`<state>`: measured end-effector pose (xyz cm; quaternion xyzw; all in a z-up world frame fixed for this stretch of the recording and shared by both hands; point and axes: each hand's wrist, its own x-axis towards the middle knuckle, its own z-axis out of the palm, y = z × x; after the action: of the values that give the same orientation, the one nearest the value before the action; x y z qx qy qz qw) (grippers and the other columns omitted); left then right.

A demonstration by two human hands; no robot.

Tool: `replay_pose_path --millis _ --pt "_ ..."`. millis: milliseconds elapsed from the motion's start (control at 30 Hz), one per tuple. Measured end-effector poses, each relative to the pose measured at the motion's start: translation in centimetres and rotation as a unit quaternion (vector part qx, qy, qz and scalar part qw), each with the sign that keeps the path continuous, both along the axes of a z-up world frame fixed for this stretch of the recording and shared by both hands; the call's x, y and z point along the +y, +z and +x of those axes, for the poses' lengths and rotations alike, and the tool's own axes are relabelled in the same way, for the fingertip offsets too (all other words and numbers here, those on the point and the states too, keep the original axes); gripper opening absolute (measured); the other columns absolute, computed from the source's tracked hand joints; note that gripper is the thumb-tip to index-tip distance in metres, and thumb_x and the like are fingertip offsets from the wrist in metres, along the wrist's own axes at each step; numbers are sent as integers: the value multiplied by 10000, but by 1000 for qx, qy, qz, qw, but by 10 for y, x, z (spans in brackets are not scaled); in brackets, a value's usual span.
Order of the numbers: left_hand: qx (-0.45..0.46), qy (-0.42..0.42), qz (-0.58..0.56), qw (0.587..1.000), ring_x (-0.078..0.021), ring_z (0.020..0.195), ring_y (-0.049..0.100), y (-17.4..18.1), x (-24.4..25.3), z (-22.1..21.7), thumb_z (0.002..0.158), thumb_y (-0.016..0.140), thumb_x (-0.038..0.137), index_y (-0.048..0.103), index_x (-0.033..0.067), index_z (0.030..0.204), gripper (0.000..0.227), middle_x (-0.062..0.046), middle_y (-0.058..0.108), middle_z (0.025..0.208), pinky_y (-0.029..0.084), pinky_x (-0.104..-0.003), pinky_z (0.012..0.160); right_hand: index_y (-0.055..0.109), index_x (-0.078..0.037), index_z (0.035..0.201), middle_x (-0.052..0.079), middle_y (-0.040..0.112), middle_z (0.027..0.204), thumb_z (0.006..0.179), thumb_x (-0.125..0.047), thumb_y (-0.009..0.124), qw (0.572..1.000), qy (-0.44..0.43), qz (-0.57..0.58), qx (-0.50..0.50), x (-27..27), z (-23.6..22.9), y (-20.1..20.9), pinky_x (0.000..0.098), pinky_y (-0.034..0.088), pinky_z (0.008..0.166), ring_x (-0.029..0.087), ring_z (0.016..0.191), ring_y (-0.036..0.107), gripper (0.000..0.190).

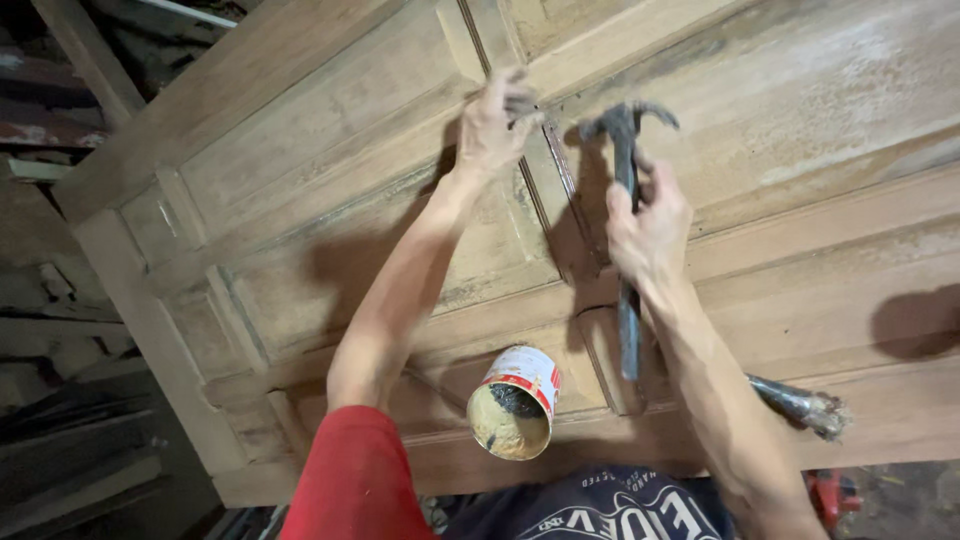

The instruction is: The person repairs a wooden door by inserting wooden dowels into pre-drilled holes and tapping them flush with a hammer. They then apply a filler paste to the joints and smooth it with a putty knife.

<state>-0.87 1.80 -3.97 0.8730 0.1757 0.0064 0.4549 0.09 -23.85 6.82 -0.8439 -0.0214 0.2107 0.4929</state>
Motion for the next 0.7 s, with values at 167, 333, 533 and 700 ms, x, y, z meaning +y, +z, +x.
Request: replay_pose_path --millis 167,333,533,700 --pt "116 141 179 967 -345 1277 499 26 -2 6 595 959 459 570 241 1330 860 -105 566 1321 456 -529 1049 612 -14 1352 165 738 917 970 -109 699 996 16 42 -77 -12 -34 6 339 574 702 182 771 711 403" --pt "189 130 154 961 -362 1309 466 41 -1 17 570 948 453 525 312 1382 927 -109 485 1411 440 -543 1036 626 -19 1336 243 722 949 971 -69 682 988 54 20 -140 4 -42 -13 363 572 682 297 833 745 373" --pt "167 120 152 967 -399 1300 473 46 8 27 536 966 455 479 329 1425 1022 -142 482 1403 445 -546 1044 629 -14 1309 211 706 811 945 -77 692 992 67 -21 -103 9 -32 -16 373 530 589 269 646 695 374" --pt "196 125 153 961 -405 1281 471 52 3 27 507 944 442 467 341 1427 1040 -172 458 1406 440 -543 1040 616 10 1340 98 699 823 995 -92 705 997 35 41 -51 1 -23 -15 292 514 596 129 673 622 371"
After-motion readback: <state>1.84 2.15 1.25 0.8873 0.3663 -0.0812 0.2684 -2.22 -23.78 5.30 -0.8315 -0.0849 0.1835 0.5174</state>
